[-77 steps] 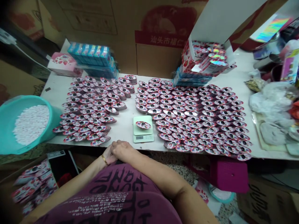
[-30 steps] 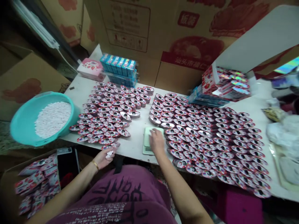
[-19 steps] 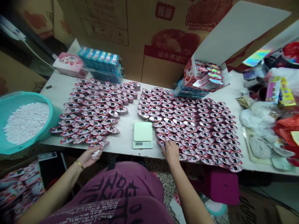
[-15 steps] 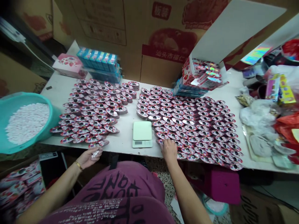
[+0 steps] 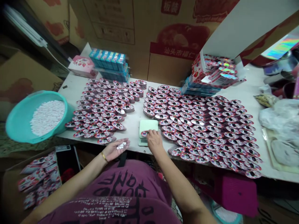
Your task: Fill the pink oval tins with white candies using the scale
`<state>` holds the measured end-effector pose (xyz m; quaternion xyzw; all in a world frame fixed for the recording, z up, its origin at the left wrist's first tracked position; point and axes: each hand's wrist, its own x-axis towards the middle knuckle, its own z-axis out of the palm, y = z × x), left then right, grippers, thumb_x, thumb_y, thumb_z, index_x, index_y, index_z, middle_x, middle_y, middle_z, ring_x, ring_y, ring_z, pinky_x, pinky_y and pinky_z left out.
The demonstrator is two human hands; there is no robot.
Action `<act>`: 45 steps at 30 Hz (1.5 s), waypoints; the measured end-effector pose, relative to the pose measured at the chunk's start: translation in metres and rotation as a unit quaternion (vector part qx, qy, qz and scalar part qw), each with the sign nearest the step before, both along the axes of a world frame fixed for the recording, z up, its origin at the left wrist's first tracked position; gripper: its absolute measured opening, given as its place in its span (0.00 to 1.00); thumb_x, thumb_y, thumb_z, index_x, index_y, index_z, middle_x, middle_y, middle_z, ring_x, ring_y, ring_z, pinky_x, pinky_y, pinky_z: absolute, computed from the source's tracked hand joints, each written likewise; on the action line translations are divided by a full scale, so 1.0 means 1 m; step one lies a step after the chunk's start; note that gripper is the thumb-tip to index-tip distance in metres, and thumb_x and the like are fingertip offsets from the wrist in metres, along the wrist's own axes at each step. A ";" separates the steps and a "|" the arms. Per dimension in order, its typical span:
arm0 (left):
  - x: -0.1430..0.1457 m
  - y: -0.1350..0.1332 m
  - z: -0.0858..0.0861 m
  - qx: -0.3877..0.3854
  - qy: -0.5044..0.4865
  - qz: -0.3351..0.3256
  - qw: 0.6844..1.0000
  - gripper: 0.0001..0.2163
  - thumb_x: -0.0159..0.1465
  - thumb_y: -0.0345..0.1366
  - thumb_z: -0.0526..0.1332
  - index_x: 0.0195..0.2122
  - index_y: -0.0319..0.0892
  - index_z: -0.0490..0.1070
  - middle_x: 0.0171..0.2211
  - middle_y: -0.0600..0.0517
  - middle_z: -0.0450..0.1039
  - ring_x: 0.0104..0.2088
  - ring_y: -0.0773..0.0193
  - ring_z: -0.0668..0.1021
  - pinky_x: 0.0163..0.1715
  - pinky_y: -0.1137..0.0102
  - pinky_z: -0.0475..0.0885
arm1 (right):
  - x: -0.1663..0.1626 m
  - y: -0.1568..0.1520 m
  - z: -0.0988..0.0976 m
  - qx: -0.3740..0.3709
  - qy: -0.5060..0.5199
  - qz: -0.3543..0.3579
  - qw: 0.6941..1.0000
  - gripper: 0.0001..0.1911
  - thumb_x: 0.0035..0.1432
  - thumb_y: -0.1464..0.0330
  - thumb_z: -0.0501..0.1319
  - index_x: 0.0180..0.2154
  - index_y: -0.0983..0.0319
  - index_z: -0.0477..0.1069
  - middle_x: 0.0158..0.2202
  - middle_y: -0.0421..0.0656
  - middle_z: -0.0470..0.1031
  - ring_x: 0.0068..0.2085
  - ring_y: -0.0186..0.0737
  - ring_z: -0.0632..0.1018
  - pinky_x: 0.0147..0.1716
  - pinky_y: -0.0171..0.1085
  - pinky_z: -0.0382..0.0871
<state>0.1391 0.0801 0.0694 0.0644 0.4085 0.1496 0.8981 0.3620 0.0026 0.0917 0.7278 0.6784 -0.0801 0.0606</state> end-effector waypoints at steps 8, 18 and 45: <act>-0.010 -0.014 -0.006 0.018 -0.007 -0.026 0.999 0.13 0.53 0.22 0.57 0.40 0.30 0.69 0.38 0.40 0.72 0.38 0.62 0.74 0.42 0.69 0.67 | -0.057 0.006 0.011 0.004 0.120 0.066 0.991 0.12 0.59 0.69 0.47 0.38 0.62 0.67 0.37 0.47 0.66 0.38 0.41 0.64 0.35 0.39 0.54; -0.019 -0.022 -0.006 0.024 -0.003 -0.087 0.996 0.15 0.50 0.20 0.58 0.39 0.36 0.71 0.33 0.48 0.72 0.34 0.67 0.74 0.39 0.70 0.67 | -0.093 0.008 -0.001 -0.040 0.227 0.196 0.953 0.05 0.55 0.72 0.54 0.35 0.64 0.65 0.33 0.43 0.67 0.36 0.38 0.65 0.35 0.35 0.57; -0.038 -0.018 -0.016 0.006 0.080 -0.021 0.997 0.13 0.51 0.21 0.59 0.40 0.30 0.69 0.36 0.40 0.73 0.36 0.63 0.76 0.39 0.74 0.69 | -0.005 0.029 -0.012 -0.014 0.104 -0.025 0.994 0.17 0.56 0.66 0.51 0.48 0.62 0.60 0.43 0.47 0.67 0.43 0.42 0.65 0.38 0.37 0.61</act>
